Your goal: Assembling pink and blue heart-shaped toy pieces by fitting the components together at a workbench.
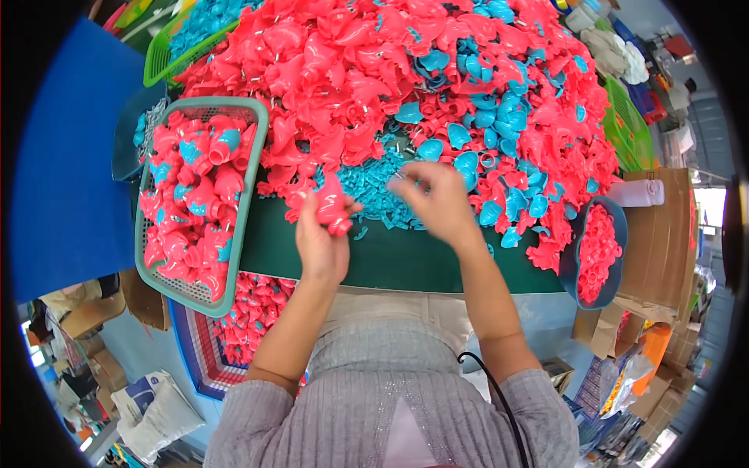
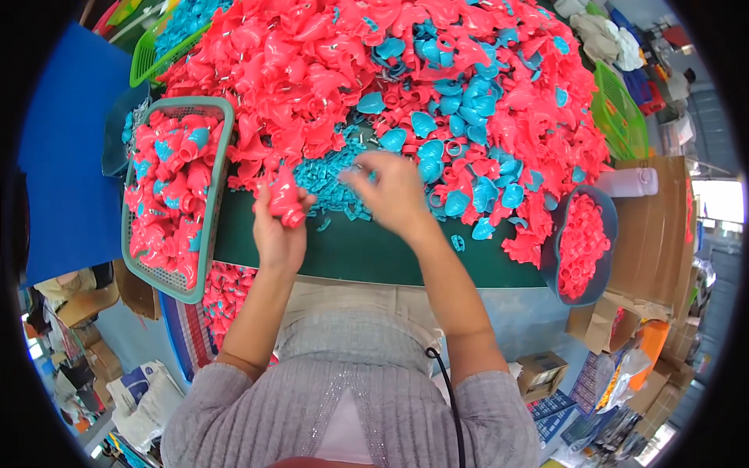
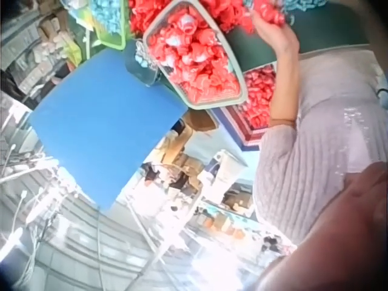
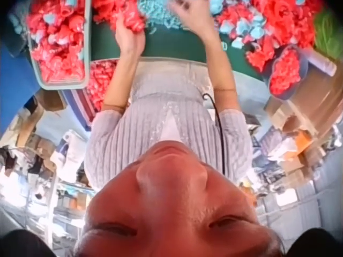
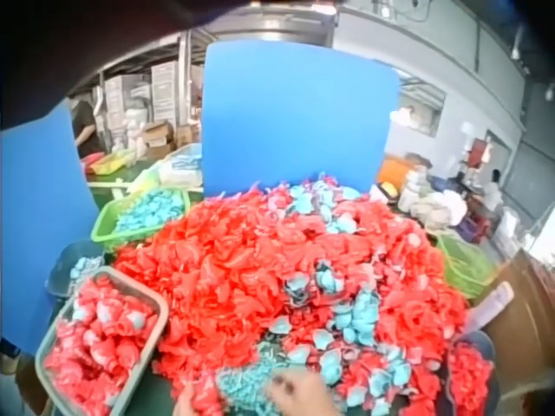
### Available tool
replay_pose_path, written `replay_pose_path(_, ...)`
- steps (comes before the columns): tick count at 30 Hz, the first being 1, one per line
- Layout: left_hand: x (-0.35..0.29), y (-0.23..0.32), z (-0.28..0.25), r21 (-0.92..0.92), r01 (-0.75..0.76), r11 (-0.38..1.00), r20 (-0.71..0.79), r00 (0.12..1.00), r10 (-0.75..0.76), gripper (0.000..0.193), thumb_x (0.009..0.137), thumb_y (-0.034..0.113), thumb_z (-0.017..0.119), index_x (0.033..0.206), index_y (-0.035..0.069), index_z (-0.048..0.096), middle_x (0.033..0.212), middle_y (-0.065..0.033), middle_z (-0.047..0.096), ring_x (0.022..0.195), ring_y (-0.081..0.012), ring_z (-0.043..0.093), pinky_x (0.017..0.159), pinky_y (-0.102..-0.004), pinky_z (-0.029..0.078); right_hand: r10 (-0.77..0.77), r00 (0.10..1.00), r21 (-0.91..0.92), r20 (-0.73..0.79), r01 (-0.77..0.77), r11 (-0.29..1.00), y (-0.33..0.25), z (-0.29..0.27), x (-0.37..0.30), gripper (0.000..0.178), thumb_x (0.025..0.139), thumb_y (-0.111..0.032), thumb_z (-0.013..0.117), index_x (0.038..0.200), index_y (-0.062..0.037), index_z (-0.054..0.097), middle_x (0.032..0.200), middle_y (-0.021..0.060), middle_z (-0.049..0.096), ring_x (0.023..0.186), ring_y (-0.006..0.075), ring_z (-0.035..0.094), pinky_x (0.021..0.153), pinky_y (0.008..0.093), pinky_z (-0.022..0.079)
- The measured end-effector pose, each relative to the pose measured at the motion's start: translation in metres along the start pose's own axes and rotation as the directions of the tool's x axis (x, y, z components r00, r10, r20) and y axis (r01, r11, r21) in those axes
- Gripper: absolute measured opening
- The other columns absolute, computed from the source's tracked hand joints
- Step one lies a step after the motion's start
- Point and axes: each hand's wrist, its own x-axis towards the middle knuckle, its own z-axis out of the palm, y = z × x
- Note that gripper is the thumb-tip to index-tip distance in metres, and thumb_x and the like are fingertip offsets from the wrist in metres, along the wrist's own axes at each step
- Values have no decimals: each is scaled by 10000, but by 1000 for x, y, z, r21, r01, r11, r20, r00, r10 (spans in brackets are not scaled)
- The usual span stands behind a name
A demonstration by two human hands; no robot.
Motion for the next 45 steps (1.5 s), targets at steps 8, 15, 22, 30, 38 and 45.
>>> replay_pose_path(8,-8,-3,4,-38,67,997,-35,997,-68,394,961,366,470,1052,-14,518,870,-125,598,746,-199,578,690,-313,491,-18,994,-680,-105,-58,730,41,2,63,254,678,-264,745,805,-55,677,783,133,619,809,311,608,666,430,500)
replay_pose_path(15,3,2,12,-69,38,997,-28,999,-40,392,969,365,455,1070,-8,519,873,-120,597,761,-195,573,704,-300,477,-183,958,-588,-219,20,809,53,8,42,232,671,-198,748,825,-42,671,805,138,628,814,316,599,719,403,480)
replay_pose_path(22,19,0,61,-164,47,985,43,998,-41,444,982,412,393,1080,-1,526,888,-109,595,821,-199,564,752,-322,464,-53,972,473,-231,159,867,1,1,13,411,736,20,720,1101,-19,536,990,104,605,945,191,618,838,321,505)
replay_pose_path(30,-3,-1,88,-219,259,941,267,943,-198,528,978,486,330,1033,-1,526,968,-110,566,937,-203,538,843,-357,451,-362,838,156,-408,454,877,-28,-5,-20,330,650,17,804,929,32,628,933,111,654,856,194,635,766,302,513)
replay_pose_path(38,-22,-25,77,-197,11,980,288,957,47,560,966,536,308,1088,23,498,1062,-122,556,986,-200,530,920,-352,404,76,871,652,-485,303,695,-36,25,-35,299,637,31,792,909,42,669,892,120,674,805,196,630,725,291,500)
replay_pose_path(45,-26,-9,29,114,-228,967,123,969,214,397,986,331,430,1251,44,360,1116,-134,542,1035,-211,528,899,-340,430,-152,962,481,-226,246,841,-23,43,-44,267,723,-87,769,953,13,677,1019,136,676,863,206,645,741,301,511)
